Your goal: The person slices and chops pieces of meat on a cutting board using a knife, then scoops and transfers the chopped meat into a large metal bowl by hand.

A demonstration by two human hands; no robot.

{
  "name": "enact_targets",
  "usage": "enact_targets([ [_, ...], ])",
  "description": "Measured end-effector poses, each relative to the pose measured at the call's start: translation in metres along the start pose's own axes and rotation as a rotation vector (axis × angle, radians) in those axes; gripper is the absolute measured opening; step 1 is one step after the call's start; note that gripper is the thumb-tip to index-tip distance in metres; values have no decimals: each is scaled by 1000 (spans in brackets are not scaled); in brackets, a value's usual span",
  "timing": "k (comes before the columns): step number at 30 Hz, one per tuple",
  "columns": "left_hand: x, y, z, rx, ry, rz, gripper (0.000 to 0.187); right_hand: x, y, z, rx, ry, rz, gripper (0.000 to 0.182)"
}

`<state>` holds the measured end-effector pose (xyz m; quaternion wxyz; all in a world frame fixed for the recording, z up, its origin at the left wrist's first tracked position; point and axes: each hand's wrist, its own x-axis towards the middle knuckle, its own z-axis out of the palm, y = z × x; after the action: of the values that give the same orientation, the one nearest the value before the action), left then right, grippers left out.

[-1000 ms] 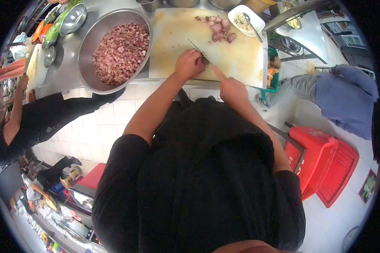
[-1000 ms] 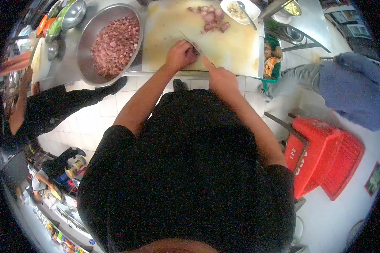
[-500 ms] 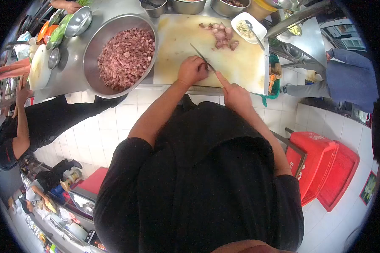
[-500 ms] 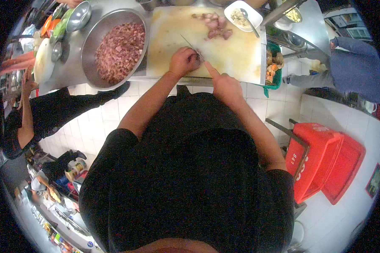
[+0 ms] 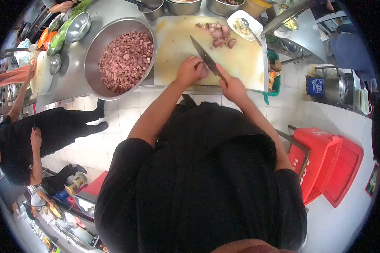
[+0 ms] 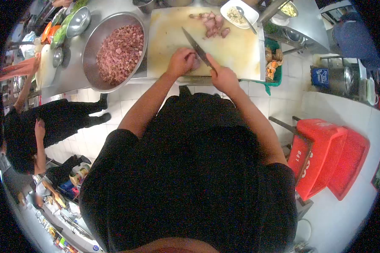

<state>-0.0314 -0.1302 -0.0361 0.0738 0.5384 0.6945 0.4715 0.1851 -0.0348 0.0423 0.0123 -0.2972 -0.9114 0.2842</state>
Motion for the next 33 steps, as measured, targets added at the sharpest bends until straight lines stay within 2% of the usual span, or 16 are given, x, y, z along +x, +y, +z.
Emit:
enact_targets([
  [3, -15, 2, -8, -38, -7, -150, 15, -15, -5, -9, 114, 138, -51, 68],
  [6, -26, 4, -21, 38, -133, -40, 13, -28, -12, -22, 19, 46, -35, 68],
  [9, -29, 13, -21, 53, -174, 24, 13, -33, -12, -22, -117, -108, -43, 70],
  [15, -29, 19, -14, 41, -117, -8, 15, -34, -22, -27, -306, -172, -93, 72],
  [20, -34, 9, -10, 92, -158, -23, 13, -25, -3, 8, -151, -136, -68, 74],
  [24, -29, 11, -10, 98, -166, -62, 13, -10, -6, 3, -96, -38, -96, 68],
  [30, -28, 12, -10, 64, -164, -62, 12, -29, -33, -26, -222, -208, -21, 68],
  [33, -29, 10, -9, 64, -121, -15, 11, -25, -17, -6, -107, -138, -60, 68],
])
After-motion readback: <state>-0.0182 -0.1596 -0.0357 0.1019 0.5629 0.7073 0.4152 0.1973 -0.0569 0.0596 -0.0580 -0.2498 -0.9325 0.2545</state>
